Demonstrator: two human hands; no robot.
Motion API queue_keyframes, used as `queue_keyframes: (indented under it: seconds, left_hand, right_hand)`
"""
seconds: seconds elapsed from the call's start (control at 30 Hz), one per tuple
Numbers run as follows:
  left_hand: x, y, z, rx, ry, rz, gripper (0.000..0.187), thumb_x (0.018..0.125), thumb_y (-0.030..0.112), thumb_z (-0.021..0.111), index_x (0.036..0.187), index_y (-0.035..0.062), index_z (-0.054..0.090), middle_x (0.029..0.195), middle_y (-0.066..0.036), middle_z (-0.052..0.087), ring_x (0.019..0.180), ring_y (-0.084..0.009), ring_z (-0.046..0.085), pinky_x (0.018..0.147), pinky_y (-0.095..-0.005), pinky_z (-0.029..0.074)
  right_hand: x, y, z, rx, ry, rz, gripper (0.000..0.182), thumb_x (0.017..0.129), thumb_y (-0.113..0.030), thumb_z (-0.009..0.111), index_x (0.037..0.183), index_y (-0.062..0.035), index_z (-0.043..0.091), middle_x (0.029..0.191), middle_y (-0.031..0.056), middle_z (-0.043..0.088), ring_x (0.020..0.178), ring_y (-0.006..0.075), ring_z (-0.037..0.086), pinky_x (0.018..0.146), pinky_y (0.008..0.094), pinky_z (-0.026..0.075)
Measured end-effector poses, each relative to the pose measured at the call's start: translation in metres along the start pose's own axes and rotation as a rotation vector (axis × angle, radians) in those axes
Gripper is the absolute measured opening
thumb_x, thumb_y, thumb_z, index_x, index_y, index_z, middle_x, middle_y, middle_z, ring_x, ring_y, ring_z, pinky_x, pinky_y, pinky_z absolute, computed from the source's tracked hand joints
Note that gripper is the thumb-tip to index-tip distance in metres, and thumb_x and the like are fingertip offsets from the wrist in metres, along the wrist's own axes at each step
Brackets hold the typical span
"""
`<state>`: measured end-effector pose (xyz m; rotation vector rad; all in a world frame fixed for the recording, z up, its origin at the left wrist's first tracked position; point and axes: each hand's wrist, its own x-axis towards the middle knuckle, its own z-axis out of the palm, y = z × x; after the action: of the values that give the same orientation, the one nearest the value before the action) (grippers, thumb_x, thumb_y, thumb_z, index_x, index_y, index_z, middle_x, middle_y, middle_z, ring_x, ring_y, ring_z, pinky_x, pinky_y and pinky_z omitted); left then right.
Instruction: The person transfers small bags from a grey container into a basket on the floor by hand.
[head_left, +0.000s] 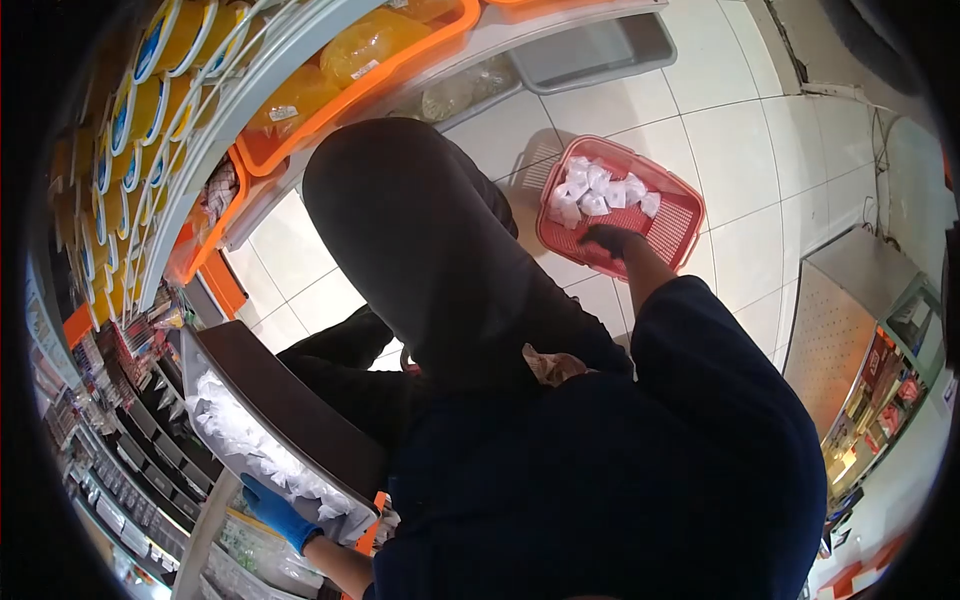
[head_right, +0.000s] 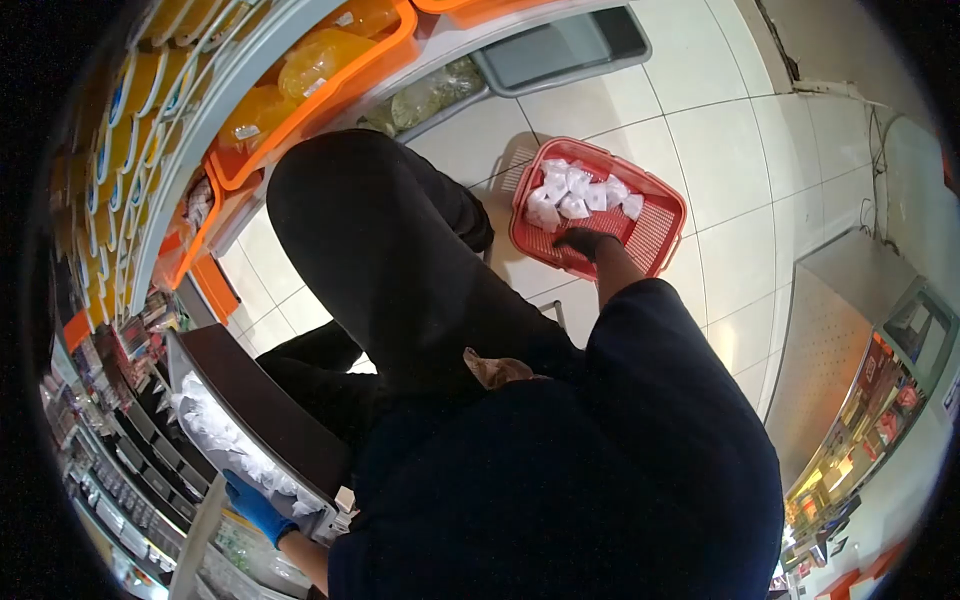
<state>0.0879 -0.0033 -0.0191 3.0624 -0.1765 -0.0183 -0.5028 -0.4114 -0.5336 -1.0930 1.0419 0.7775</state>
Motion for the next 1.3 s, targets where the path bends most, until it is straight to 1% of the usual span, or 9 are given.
queue_keyframes:
  seconds: [0.1,0.2,0.4,0.57,0.67,0.83,0.93,1.1,1.3]
  left_hand:
    - [-0.012,0.009,-0.006,0.060,0.010,-0.040,0.069,0.109,0.049,0.047,0.145,-0.0091,0.051,0.149,-0.025,0.054,0.133,-0.0370,0.056,0.111,-0.0396,0.044]
    - [-0.010,-0.007,-0.006,0.045,0.012,-0.047,0.068,0.109,0.049,0.047,0.145,-0.0086,0.051,0.149,-0.026,0.054,0.133,-0.0376,0.055,0.111,-0.0399,0.043]
    - [-0.008,-0.038,-0.004,0.070,0.049,0.020,0.065,0.110,0.047,0.045,0.144,-0.0077,0.053,0.147,-0.026,0.055,0.133,-0.0387,0.055,0.113,-0.0406,0.043]
    - [-0.012,-0.033,-0.005,0.082,0.073,-0.003,0.063,0.110,0.046,0.044,0.141,-0.0083,0.055,0.146,-0.028,0.055,0.131,-0.0403,0.056,0.112,-0.0415,0.044]
    - [-0.014,-0.021,-0.009,0.113,0.047,-0.106,0.063,0.110,0.046,0.044,0.138,-0.0094,0.057,0.143,-0.029,0.057,0.128,-0.0406,0.057,0.109,-0.0423,0.045]
    - [-0.022,-0.025,-0.006,0.156,0.088,-0.068,0.065,0.110,0.048,0.046,0.135,-0.0112,0.059,0.136,-0.030,0.061,0.123,-0.0409,0.060,0.105,-0.0424,0.047]
    - [-0.021,-0.030,-0.006,0.153,0.093,-0.068,0.067,0.109,0.049,0.046,0.133,-0.0122,0.059,0.133,-0.030,0.063,0.120,-0.0411,0.062,0.104,-0.0424,0.047]
    - [-0.028,-0.024,-0.002,0.138,0.072,-0.141,0.067,0.109,0.049,0.046,0.130,-0.0133,0.060,0.131,-0.031,0.064,0.117,-0.0409,0.063,0.103,-0.0429,0.048]
    - [-0.025,-0.042,0.000,0.159,0.106,-0.028,0.066,0.110,0.048,0.045,0.128,-0.0139,0.060,0.128,-0.032,0.064,0.114,-0.0420,0.063,0.100,-0.0444,0.048]
  right_hand:
    - [0.044,-0.010,0.001,0.433,0.361,-0.053,0.079,0.080,-0.044,0.078,0.146,-0.0074,0.057,0.155,0.0205,0.049,0.137,0.0369,0.052,0.110,0.0441,0.046]
    - [0.107,-0.002,-0.004,-0.093,0.724,0.015,0.063,0.078,-0.027,0.074,0.139,-0.0188,0.064,0.142,0.0198,0.052,0.125,0.0384,0.059,0.108,0.0423,0.049]
    - [0.086,-0.061,-0.027,-0.205,0.896,0.049,0.049,0.086,-0.026,0.065,0.134,-0.0190,0.068,0.143,0.0144,0.051,0.124,0.0369,0.059,0.110,0.0444,0.048]
    - [0.082,-0.078,-0.041,-0.165,0.510,0.090,0.041,0.092,-0.022,0.058,0.128,-0.0103,0.071,0.139,0.0187,0.064,0.130,0.0343,0.061,0.110,0.0459,0.048]
    - [0.104,-0.065,-0.032,-0.182,0.547,0.099,0.037,0.091,-0.020,0.057,0.122,-0.0097,0.074,0.126,0.0209,0.071,0.123,0.0342,0.066,0.106,0.0468,0.050]
    - [0.099,-0.070,-0.023,-0.142,0.777,0.183,0.040,0.090,-0.023,0.061,0.127,-0.0134,0.071,0.153,0.0174,0.052,0.136,0.0361,0.056,0.104,0.0473,0.053]
    - [0.110,-0.058,-0.016,-0.524,0.950,-0.028,0.050,0.090,-0.019,0.058,0.140,-0.0146,0.060,0.157,0.0148,0.043,0.139,0.0385,0.050,0.107,0.0469,0.051]
    - [0.097,-0.080,-0.036,-0.179,0.648,0.098,0.054,0.094,-0.017,0.055,0.147,-0.0113,0.049,0.149,0.0124,0.052,0.135,0.0353,0.054,0.105,0.0456,0.052]
    - [0.154,-0.046,-0.022,-0.329,0.788,0.113,0.050,0.095,-0.020,0.054,0.145,-0.0106,0.053,0.140,0.0077,0.062,0.126,0.0311,0.063,0.105,0.0434,0.052]
